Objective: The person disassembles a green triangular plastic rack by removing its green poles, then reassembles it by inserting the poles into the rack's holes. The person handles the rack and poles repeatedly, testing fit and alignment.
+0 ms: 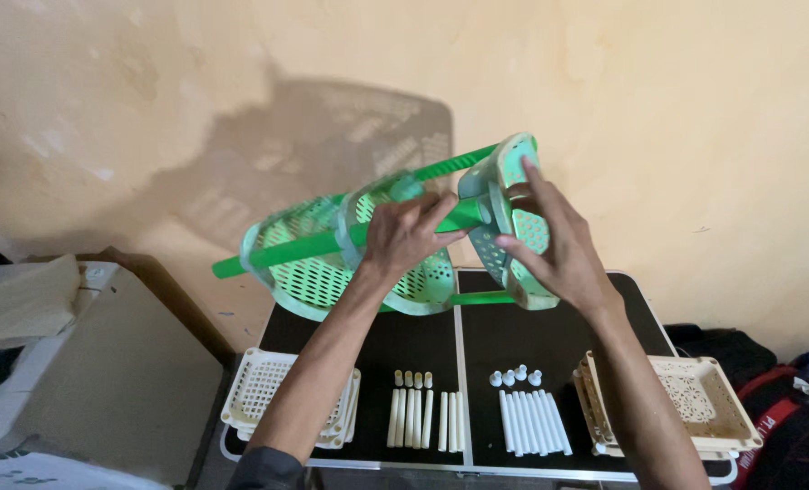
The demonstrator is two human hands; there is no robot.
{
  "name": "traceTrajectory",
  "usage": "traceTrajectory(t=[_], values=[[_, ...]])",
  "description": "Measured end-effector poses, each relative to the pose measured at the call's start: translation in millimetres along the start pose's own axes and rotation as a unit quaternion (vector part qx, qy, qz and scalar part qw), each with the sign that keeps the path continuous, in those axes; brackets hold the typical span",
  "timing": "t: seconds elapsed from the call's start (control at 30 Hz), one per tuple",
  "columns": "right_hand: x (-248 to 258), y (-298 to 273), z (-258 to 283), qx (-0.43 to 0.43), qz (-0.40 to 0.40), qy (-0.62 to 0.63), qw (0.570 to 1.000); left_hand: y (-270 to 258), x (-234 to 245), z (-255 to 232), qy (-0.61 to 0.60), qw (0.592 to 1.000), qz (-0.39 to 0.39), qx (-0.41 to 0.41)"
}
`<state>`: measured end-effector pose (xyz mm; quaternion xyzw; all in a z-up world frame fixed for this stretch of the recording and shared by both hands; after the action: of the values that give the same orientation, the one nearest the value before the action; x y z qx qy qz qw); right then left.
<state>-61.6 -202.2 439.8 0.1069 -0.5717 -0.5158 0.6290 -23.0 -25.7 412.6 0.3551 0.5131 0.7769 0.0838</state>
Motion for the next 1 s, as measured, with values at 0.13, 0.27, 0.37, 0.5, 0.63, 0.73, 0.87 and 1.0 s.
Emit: traceTrajectory(t=[0.13, 0.27, 0.37, 0.5, 0.63, 0.73, 0.87, 1.0], values=[[-17, 17, 6, -0.118, 0.097, -0.072, 0.986, -3, -11, -6, 0.063, 0.997, 0.031, -0.019], [-27, 16, 4, -0.091, 0.096, -0.023, 0.991, -10, -20, -7, 0.096, 0.994, 0.049, -0.022], [-34, 9, -1, -0.073, 0.092, -0.021, 0.993, -16, -25, -7, 0.1, 0.993, 0.063, -0.019], [-39, 1, -10, -0.084, 0.081, -0.04, 0.992, -19, -29, -8, 0.085, 0.993, 0.074, -0.021], [-33, -8, -21, -0.083, 0.075, -0.03, 0.993, -14, -32, -15, 0.106, 0.993, 0.052, -0.028], [-24, -13, -32, -0.064, 0.065, -0.036, 0.995, -6, -42, -21, 0.105, 0.992, 0.066, -0.038], [-13, -23, -50, -0.048, 0.033, -0.043, 0.997, 3, -58, -35, 0.13, 0.988, 0.06, -0.056], [-4, -37, -64, -0.035, 0.01, -0.031, 0.999, 5, -76, -44, 0.122, 0.988, 0.065, -0.066]])
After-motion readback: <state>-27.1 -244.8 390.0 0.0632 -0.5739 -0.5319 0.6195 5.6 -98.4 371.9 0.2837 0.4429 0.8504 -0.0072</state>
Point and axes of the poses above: each hand's wrist, its own y-axis towards the middle knuckle, its own x-axis out of the back of the hand, z = x × y, the point moved 8 cm from there along y, towards the middle knuckle, and after that the axes turned 7 degrees about z, right-handed, at the moved point
